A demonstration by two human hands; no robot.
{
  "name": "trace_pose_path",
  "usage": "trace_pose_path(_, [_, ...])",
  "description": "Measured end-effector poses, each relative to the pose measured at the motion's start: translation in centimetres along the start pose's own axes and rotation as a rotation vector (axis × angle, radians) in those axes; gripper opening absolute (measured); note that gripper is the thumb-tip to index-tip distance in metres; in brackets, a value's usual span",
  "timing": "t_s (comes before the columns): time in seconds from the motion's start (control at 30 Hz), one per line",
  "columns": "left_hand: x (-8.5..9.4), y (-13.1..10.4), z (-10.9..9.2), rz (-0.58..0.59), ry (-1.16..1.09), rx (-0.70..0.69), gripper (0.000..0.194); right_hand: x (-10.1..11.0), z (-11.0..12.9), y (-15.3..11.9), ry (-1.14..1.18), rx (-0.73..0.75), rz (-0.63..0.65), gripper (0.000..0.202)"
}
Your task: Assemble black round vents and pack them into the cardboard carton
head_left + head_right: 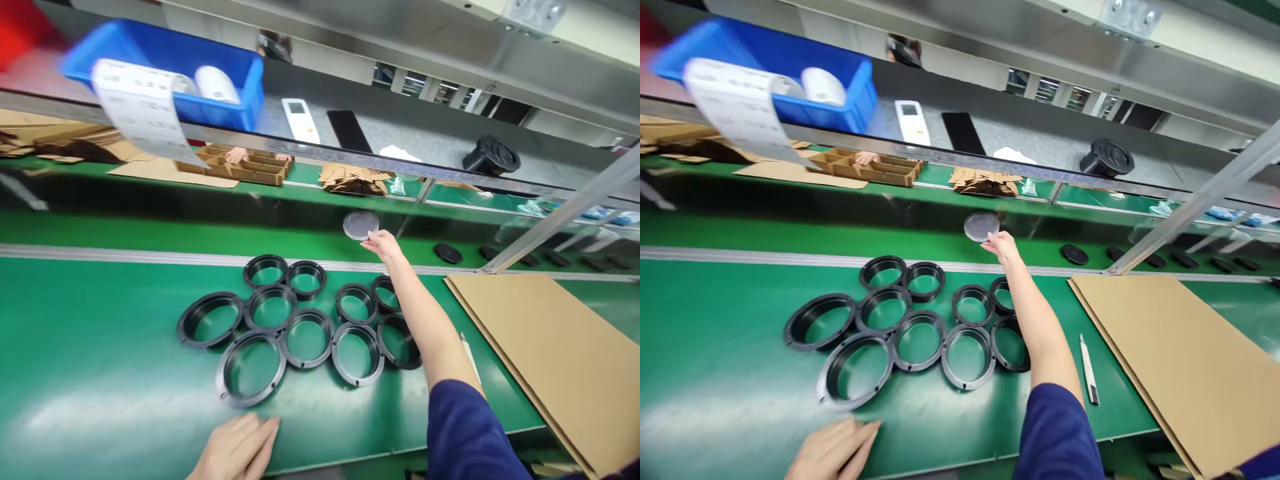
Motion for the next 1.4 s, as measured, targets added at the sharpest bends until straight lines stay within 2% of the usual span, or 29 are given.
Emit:
trace_pose_path(0.1, [0.7,2.3,-0.7,-0.123,-0.035,-0.027,0.055,-3.6,-1.1,-7.6,0.006,0.016,0.244,0.043])
trace_pose_path(0.17, [1.2,4.0,-0.4,-0.250,-0.113,0.121,0.035,-5.1,-2.8,-13.2,0.031,0.027,0.400,0.047])
trace_pose_path(0.23, [1.9,5.5,0.4,-0.460,-0.349,0.375,0.023,-6.2,-4.9,-18.7,0.081,0.034,0.551,0.050])
trace_pose_path(0.3, [2.4,6.6,1.4,-0.646,-0.773,0.580,0.041,-7.2,-7.5,-23.7,0.133,0.003,0.650,0.050])
trace_pose_path(0.33, [2.6,7.0,1.7,-0.675,-1.001,0.663,0.051,-7.8,-8.9,-25.8,0.149,-0.035,0.673,0.049])
trace_pose_path(0.4, [3.1,7.1,2.1,-0.632,-1.375,0.803,0.062,-9.1,-11.6,-29.2,0.167,-0.123,0.699,0.049])
trace_pose_path(0.43, [3.4,6.9,2.1,-0.605,-1.493,0.864,0.064,-9.7,-12.8,-30.5,0.168,-0.163,0.714,0.049])
trace_pose_path(0.5, [4.4,6.0,2.0,-0.625,-1.620,0.946,0.064,-10.8,-14.8,-32.2,0.140,-0.213,0.748,0.051])
trace_pose_path(0.57, [5.4,4.8,1.9,-0.697,-1.676,0.994,0.057,-11.5,-16.1,-33.0,0.035,-0.191,0.776,0.049])
trace_pose_path(0.6, [5.9,4.2,1.8,-0.728,-1.697,1.017,0.054,-11.6,-16.3,-33.1,-0.049,-0.127,0.755,0.048])
trace_pose_path(0.67, [6.8,3.2,1.6,-0.773,-1.730,1.059,0.052,-11.5,-16.0,-32.7,-0.249,0.138,0.611,0.045])
trace_pose_path(0.73, [7.3,2.5,1.3,-0.789,-1.749,1.097,0.052,-11.5,-15.0,-32.2,-0.423,0.510,0.468,0.041])
trace_pose_path(0.8, [7.6,2.1,0.8,-0.769,-1.771,1.131,0.057,-11.8,-14.4,-32.0,-0.537,0.815,0.466,0.038])
trace_pose_path(0.83, [7.6,1.9,0.5,-0.751,-1.784,1.141,0.061,-12.0,-14.3,-31.9,-0.581,0.910,0.506,0.039])
trace_pose_path(0.9, [7.6,1.8,0.0,-0.711,-1.803,1.141,0.070,-12.4,-14.4,-31.6,-0.652,1.010,0.557,0.042])
trace_pose_path(0.97, [7.5,1.7,-0.4,-0.676,-1.793,1.134,0.072,-12.6,-14.9,-31.3,-0.703,1.058,0.558,0.046])
trace_pose_path(1.13, [7.2,1.9,-0.8,-0.640,-1.723,1.149,0.054,-12.6,-15.6,-30.7,-0.744,1.064,0.594,0.059])
trace_pose_path(1.23, [6.8,2.3,-1.0,-0.594,-1.734,1.124,0.054,-12.4,-15.3,-30.4,-0.700,0.990,0.639,0.064])
trace_pose_path(1.4, [6.5,2.6,-1.1,-0.571,-1.763,1.168,0.058,-11.1,-14.2,-30.3,-0.495,0.819,0.641,0.058])
Point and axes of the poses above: each hand's wrist, its own y-axis towards the middle knuckle, its own x-axis out of the back of the hand, z = x × y, the point moved 2 cm from there along y, towards the middle knuckle, and after that the axes turned 3 degrees about -x, right-handed, at the moved point
